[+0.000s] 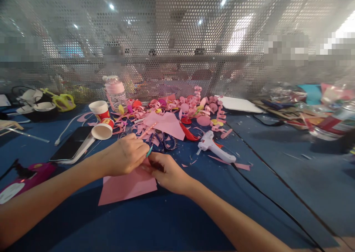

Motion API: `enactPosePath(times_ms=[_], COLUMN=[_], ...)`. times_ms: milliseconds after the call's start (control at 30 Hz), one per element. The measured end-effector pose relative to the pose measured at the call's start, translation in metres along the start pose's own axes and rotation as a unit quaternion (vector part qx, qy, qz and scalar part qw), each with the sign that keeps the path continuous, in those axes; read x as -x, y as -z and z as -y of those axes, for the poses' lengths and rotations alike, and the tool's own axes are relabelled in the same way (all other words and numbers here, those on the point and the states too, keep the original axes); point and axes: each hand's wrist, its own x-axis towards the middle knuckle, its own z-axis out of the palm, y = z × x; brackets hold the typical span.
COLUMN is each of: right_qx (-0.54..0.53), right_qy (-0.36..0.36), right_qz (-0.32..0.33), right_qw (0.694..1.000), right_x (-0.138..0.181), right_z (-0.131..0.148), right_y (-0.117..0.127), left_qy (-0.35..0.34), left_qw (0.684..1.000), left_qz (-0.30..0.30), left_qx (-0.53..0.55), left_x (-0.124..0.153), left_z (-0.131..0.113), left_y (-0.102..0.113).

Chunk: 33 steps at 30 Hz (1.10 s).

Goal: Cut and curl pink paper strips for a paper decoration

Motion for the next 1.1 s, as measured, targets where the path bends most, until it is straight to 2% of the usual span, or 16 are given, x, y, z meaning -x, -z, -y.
enactPosePath(times_ms=[233,333,500,600,800,933,1100], right_qx=[-0.025,-0.038,-0.057,-0.064,-0.067,-0.058,-0.025], right_qy=[-0.006,-0.022,-0.055,-0.056,-0.014,-0.008,-0.001], right_qz=[-0.011,-0.027,-0.034,-0.028,-0.028,-0.007,-0.002], right_qw=[1.000,0.999,0.996,0.996,0.997,0.998,1.000], right_x=[0.000,0.000,0.002,0.002,0.000,0.001,0.000], right_z=[-0.002,-0.002,0.001,0.003,0.002,0.000,-0.004], right_y=[0.000,0.001,0.002,0.002,-0.001,-0.001,0.000], left_qy=[-0.025,-0.029,0.056,0.060,0.006,-0.008,0.012], left_qw=[1.000,0.998,0.986,0.990,0.999,0.999,1.000], left_qz=[-0.007,-0.019,-0.067,-0.065,-0.038,-0.032,0.000], left_qx=[0.006,0.054,0.141,0.110,-0.001,-0.013,0.008], left_x=[0.000,0.000,0.003,0.003,-0.001,-0.002,-0.001], left_z=[0.001,0.004,0.015,0.017,0.004,-0.002,-0.002], left_y=[-0.006,-0.001,0.009,0.008,0.000,-0.002,-0.003])
